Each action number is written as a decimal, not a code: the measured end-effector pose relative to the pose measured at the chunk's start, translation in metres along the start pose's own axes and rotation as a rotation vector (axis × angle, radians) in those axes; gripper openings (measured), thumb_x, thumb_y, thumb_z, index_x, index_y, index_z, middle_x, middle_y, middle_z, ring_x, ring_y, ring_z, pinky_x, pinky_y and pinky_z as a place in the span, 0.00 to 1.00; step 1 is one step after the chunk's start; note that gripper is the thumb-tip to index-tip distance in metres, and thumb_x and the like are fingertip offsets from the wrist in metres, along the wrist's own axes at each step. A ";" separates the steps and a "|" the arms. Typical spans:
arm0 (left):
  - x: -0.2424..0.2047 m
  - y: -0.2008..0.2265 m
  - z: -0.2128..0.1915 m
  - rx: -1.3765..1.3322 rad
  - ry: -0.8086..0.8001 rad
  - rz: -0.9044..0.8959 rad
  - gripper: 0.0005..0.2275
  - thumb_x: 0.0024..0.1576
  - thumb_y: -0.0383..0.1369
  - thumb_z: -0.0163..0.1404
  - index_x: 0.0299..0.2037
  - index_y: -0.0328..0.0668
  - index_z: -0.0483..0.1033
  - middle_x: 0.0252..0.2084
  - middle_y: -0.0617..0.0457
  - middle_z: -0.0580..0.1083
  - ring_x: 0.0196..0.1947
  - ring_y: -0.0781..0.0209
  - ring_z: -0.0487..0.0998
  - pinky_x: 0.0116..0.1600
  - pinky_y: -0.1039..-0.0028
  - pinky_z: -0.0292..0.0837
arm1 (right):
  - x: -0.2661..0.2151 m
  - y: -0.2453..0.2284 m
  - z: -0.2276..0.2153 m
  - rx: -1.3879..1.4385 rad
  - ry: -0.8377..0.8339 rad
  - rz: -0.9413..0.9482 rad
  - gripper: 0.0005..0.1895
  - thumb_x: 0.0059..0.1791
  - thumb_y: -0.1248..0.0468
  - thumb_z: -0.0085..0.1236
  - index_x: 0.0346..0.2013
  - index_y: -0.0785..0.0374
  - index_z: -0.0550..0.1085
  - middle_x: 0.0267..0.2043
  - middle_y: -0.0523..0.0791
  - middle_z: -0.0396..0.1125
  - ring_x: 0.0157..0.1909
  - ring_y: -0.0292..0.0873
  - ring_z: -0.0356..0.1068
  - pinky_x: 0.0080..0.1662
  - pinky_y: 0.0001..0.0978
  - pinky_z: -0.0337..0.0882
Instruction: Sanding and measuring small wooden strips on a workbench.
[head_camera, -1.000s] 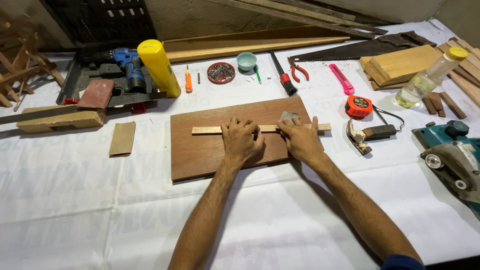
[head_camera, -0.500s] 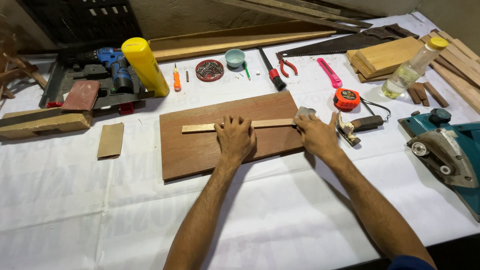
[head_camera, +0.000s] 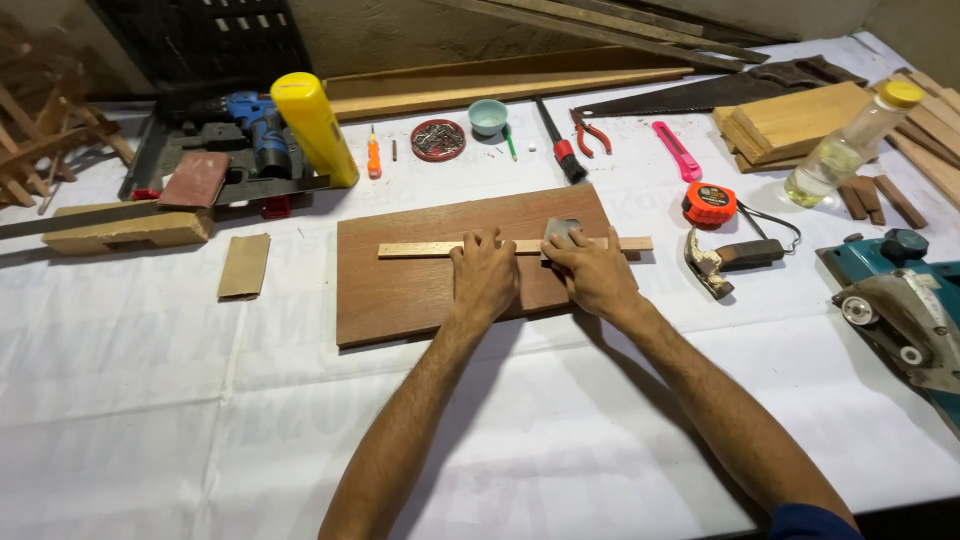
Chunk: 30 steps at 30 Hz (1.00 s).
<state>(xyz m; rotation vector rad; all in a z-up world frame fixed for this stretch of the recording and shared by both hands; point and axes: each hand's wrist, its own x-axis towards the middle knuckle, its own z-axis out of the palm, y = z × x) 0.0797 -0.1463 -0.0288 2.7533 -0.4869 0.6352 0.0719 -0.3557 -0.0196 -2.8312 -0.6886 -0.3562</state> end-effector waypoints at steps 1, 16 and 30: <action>0.000 -0.003 -0.001 0.011 0.003 -0.012 0.07 0.55 0.31 0.54 0.39 0.38 0.82 0.55 0.35 0.74 0.52 0.38 0.72 0.47 0.39 0.69 | 0.010 -0.007 0.003 0.007 0.001 -0.014 0.21 0.54 0.60 0.51 0.63 0.49 0.72 0.68 0.42 0.65 0.72 0.52 0.58 0.68 0.79 0.43; -0.029 -0.114 -0.096 0.033 0.054 -0.482 0.11 0.52 0.36 0.60 0.39 0.36 0.83 0.43 0.44 0.77 0.51 0.44 0.72 0.53 0.50 0.65 | 0.076 -0.073 0.011 -0.086 -0.252 -0.172 0.26 0.52 0.63 0.54 0.66 0.47 0.68 0.71 0.37 0.60 0.73 0.47 0.54 0.67 0.81 0.41; -0.049 -0.143 -0.098 -0.164 0.107 -0.336 0.16 0.55 0.23 0.51 0.55 0.35 0.72 0.40 0.44 0.80 0.47 0.48 0.79 0.48 0.51 0.66 | 0.146 -0.183 0.052 -0.037 -0.196 -0.336 0.21 0.54 0.60 0.52 0.63 0.47 0.71 0.66 0.39 0.66 0.67 0.50 0.62 0.68 0.77 0.48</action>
